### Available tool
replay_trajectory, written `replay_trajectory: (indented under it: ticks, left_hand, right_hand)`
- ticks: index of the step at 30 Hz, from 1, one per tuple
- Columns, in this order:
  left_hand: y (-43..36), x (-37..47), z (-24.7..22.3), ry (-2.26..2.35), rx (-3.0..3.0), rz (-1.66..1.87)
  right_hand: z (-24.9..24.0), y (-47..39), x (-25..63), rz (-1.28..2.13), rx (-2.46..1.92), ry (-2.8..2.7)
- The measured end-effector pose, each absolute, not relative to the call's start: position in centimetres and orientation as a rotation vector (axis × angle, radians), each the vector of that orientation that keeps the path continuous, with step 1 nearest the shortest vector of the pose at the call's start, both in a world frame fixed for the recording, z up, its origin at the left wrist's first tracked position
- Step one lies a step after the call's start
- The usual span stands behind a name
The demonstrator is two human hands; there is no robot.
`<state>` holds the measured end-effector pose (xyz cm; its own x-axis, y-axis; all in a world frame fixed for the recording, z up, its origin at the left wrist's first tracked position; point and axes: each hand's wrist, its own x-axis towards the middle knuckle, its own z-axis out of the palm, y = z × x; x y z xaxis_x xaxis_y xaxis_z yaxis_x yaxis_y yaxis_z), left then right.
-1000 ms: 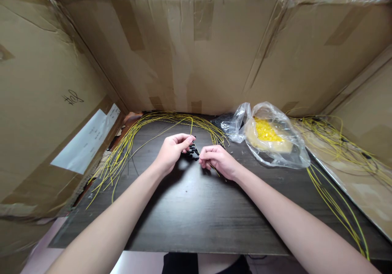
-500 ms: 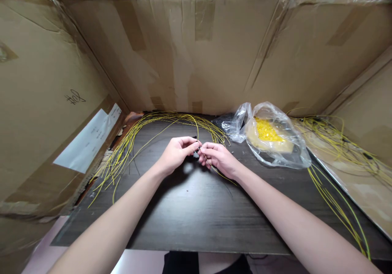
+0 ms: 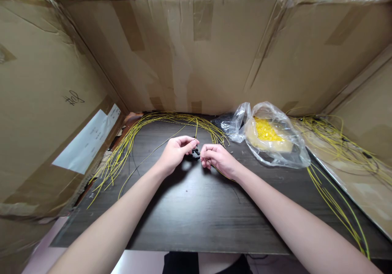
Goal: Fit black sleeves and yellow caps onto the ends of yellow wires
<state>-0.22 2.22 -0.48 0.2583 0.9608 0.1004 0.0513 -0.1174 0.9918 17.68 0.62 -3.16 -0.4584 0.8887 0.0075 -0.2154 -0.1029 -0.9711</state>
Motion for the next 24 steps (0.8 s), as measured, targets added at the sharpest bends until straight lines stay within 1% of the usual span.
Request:
replay_trajectory:
  ticks: [10,17,24]
  left_hand:
    - [3.2,-1.0,-1.1,1.057,1.326,1.181]
    - [2.3,-0.4,-1.0,0.966,1.478,1.023]
    - [2.2,-0.2,-1.2,0.944,1.540,1.013]
  right_hand:
    - [-2.7,0.3,17.6,1.685,-0.839,-1.457]
    - [-2.6,0.6,17.5,1.754,-0.839,-1.277]
    - [-3.1,0.7,17.5,1.731,-0.843,-1.248]
